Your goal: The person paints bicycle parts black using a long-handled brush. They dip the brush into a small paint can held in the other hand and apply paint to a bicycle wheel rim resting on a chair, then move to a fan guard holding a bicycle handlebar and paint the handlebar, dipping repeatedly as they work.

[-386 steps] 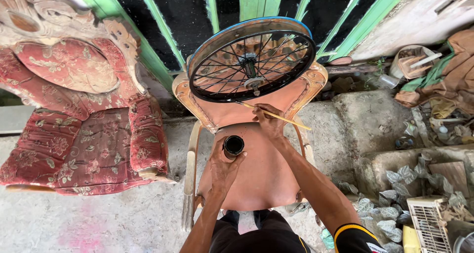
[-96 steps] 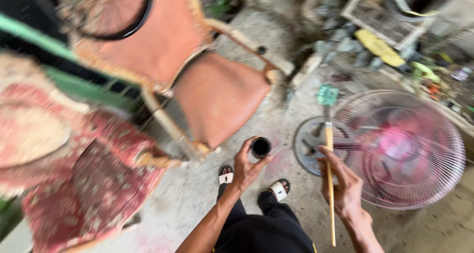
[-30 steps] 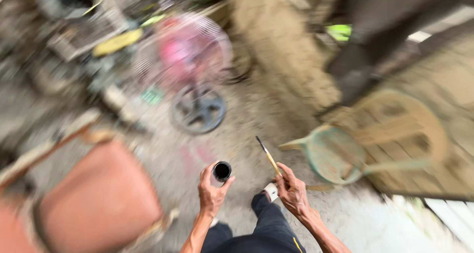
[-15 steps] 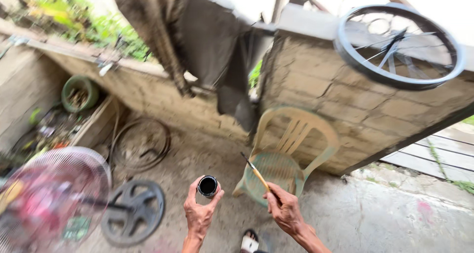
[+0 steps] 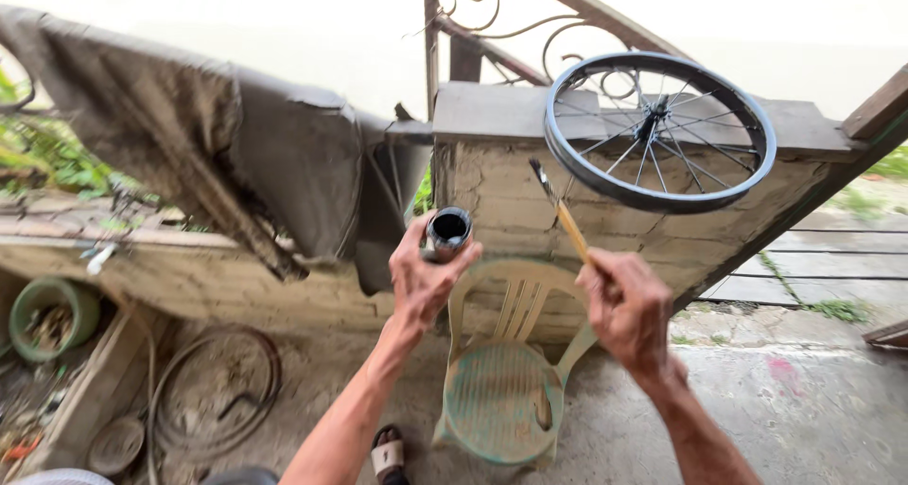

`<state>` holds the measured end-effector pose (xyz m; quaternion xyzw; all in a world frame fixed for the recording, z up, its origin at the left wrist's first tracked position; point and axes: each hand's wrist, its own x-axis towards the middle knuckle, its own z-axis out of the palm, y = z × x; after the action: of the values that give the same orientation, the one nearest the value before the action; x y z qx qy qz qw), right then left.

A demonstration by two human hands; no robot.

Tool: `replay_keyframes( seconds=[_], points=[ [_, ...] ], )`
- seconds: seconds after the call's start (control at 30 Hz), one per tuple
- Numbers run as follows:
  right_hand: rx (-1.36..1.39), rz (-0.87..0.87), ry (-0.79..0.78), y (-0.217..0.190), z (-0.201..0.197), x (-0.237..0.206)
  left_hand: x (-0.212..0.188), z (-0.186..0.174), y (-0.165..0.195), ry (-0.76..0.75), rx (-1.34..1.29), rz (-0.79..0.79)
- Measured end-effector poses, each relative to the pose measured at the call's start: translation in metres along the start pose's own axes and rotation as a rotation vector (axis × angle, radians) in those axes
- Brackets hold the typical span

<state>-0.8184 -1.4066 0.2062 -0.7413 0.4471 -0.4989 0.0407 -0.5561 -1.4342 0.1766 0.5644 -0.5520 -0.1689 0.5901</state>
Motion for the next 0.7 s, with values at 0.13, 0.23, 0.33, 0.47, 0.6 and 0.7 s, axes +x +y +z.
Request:
replay_keyframes(
  seconds=[0.13,0.23,0.33,0.47,0.6,0.7],
  points=[
    [-0.266,-0.118,0.134,-0.001,0.030,0.065,0.088,0.021,-0.023,-0.043,0.013,0.104],
    [-0.242,-0.072,0.166,0.003,0.076,0.117,0.157,0.032,-0.044,-0.105,0.041,0.105],
    [-0.359,-0.022,0.205,0.015,0.130,0.164,0.212,0.041,-0.063,-0.108,0.016,0.124],
    [-0.457,0.189,0.139,0.033,0.188,0.216,0.265,0.051,-0.081,-0.124,-0.026,0.199],
    [-0.583,0.313,0.111,0.033,0.218,0.234,0.289,0.052,-0.095,-0.174,-0.081,0.232],
    [-0.643,0.399,0.054,0.028,0.233,0.238,0.296,0.053,-0.105,-0.218,-0.094,0.256]
  ],
)
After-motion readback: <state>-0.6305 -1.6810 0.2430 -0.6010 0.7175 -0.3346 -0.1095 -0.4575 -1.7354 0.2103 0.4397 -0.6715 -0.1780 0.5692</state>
